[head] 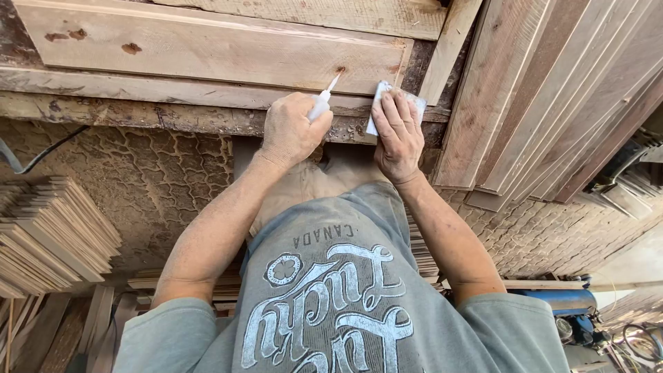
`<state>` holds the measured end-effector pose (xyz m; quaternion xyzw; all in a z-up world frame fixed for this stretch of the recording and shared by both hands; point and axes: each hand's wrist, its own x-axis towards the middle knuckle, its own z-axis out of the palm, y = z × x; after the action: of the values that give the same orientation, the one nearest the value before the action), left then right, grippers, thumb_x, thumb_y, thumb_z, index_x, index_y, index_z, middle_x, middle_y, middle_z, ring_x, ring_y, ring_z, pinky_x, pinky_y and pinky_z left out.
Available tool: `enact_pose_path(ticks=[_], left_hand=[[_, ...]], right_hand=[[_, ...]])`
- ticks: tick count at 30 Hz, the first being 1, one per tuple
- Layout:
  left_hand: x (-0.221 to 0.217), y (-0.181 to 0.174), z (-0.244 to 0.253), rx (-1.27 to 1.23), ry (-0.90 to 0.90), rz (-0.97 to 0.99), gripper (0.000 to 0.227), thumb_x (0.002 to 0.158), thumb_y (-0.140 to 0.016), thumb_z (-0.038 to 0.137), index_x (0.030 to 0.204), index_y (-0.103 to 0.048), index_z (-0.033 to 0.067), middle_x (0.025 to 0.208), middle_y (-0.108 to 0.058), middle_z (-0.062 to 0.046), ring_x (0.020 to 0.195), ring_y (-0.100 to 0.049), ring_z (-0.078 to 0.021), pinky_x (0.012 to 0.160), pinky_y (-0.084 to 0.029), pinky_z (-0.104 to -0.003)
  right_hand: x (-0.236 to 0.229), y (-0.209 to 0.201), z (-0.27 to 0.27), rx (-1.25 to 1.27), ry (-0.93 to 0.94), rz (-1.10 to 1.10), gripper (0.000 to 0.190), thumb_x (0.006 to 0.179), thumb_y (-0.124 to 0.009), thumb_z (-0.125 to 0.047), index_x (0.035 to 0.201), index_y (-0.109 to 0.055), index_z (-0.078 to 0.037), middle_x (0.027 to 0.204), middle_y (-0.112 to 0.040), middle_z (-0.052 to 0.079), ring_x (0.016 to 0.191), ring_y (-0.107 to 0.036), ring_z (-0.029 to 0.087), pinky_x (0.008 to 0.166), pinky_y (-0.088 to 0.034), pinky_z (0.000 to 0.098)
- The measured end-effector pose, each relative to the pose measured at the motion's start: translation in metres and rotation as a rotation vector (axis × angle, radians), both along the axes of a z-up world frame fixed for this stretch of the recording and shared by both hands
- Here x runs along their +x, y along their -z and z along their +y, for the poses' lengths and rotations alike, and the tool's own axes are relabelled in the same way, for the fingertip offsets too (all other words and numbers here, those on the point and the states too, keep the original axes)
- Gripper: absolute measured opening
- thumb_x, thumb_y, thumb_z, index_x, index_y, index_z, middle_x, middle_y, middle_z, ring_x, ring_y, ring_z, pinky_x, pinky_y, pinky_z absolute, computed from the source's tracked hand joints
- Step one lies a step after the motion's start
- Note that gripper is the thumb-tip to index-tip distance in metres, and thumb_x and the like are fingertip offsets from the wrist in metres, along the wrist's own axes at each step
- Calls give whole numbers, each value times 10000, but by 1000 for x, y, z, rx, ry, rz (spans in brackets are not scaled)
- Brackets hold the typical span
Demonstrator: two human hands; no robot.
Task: Applying glue to wooden planks and then using an angle grinder with a sanding disc to sand the surfaces.
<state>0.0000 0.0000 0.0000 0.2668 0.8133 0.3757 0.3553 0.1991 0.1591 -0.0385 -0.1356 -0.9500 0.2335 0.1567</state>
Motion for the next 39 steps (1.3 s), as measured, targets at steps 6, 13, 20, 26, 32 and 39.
enact_pose_path(ticks=[6, 13, 20, 26, 32, 39], left_hand=[[1, 9, -19, -11, -152, -82, 261, 869, -779, 291, 739, -683, 86, 801, -669, -165, 823, -717, -346, 680, -558, -420], [-11, 5, -33, 184, -348, -47, 122, 872, -807, 142, 864, -749, 35, 819, -704, -155, 803, -724, -285, 675, -557, -405], [-35, -47, -41, 209, -438, -124, 167, 957, -715, 78, 1074, -698, -40, 804, -568, -19, 639, -421, -97, 545, -350, -241], [-30, -47, -52, 207, -514, -205, 154, 949, -719, 93, 1045, -678, -20, 795, -575, 0, 641, -429, -86, 572, -370, -229], [-12, -31, -77, 173, -590, -120, 176, 925, -718, 143, 834, -569, 120, 737, -505, 44, 578, -383, -92, 480, -371, -248], [-4, -38, -114, 233, -777, -227, 131, 866, -727, 83, 966, -664, 26, 795, -566, 19, 696, -475, -106, 642, -432, -239]], right_hand=[[-21, 34, -12, 77, 45, -23, 396, 1039, -612, -233, 1431, -651, -184, 1526, -533, 180, 1430, -456, 399, 1187, -323, 529], [-88, 57, -62, -6, 17, 25, 532, 994, -656, -156, 1509, -551, -243, 1590, -445, 128, 1488, -376, 322, 1257, -210, 522], [-82, 21, -48, -37, -299, -394, 621, 1004, -639, -86, 1592, -446, -139, 1672, -267, 114, 1560, -172, 272, 1309, -50, 462], [-95, -70, 29, -159, -179, -222, 434, 943, -720, -212, 1326, -627, -30, 1437, -533, 178, 1372, -462, 344, 1185, -355, 522], [-141, -23, 210, 266, -13, -93, 78, 916, -765, -46, 978, -785, -89, 843, -719, 30, 660, -621, 148, 579, -547, 302], [-187, 33, 267, 248, -29, -1065, 116, 1021, -699, -30, 1045, -813, -34, 885, -780, 185, 773, -724, 252, 754, -627, 390]])
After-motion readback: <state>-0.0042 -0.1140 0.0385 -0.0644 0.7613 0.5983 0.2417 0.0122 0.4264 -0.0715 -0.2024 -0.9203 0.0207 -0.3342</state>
